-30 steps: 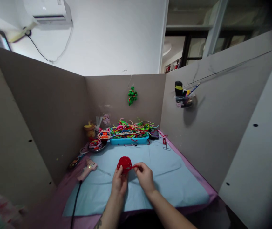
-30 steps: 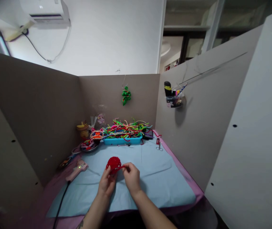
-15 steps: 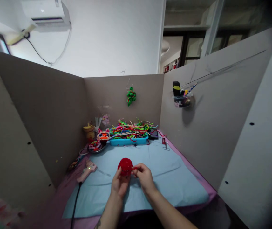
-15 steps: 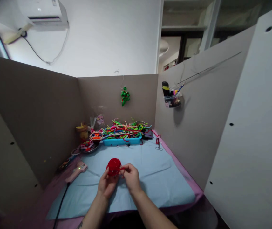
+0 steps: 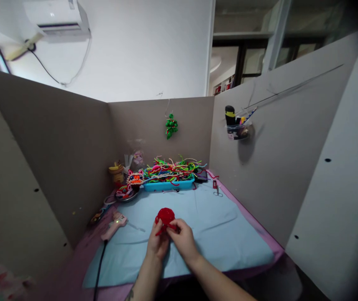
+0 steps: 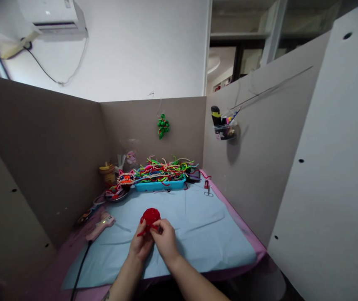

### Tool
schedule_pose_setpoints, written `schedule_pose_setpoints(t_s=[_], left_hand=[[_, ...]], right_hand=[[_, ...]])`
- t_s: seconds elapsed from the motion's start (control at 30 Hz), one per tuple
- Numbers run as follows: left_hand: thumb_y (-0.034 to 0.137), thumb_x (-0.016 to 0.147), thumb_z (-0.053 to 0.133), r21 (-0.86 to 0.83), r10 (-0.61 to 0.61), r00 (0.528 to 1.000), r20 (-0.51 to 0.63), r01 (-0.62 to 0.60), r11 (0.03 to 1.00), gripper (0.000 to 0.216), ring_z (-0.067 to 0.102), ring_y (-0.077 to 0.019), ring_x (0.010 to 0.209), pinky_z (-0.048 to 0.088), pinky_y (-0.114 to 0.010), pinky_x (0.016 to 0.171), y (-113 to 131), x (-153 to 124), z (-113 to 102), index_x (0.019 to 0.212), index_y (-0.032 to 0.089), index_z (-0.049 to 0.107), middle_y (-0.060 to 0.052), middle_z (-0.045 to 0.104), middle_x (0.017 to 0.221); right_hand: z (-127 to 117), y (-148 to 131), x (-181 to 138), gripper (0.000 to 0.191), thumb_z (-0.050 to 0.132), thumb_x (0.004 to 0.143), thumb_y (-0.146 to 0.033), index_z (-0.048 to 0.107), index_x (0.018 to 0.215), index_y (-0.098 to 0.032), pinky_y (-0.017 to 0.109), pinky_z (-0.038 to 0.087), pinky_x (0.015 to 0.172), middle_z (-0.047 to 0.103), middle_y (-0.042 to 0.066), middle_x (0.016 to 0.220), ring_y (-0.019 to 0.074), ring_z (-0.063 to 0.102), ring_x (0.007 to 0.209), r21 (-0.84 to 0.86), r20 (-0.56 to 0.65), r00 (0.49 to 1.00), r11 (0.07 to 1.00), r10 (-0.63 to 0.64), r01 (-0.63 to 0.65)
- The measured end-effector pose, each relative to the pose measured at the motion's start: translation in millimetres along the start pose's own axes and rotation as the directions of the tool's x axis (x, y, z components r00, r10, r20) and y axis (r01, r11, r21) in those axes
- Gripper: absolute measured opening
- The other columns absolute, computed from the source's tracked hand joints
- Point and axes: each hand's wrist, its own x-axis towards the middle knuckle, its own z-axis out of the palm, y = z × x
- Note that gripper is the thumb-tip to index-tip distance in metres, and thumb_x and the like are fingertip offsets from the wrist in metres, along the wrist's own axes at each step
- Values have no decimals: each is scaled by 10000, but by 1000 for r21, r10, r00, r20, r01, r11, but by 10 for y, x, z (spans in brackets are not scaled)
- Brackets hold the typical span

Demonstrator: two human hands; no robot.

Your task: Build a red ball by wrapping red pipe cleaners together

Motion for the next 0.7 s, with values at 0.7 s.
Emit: schedule_pose_setpoints(t_s=[0.7], left_hand=[[45, 850, 545, -20, 4, 984, -178, -8, 1000, 187, 724, -159, 722, 585, -233, 657, 38, -82, 182, 954, 139, 669, -72, 758, 844]], right_hand=[[-93, 98, 75, 223, 717, 673, -364, 591, 708, -184, 257, 458, 594, 590, -34, 595, 134, 554, 559, 359, 16, 986, 920, 164, -159]])
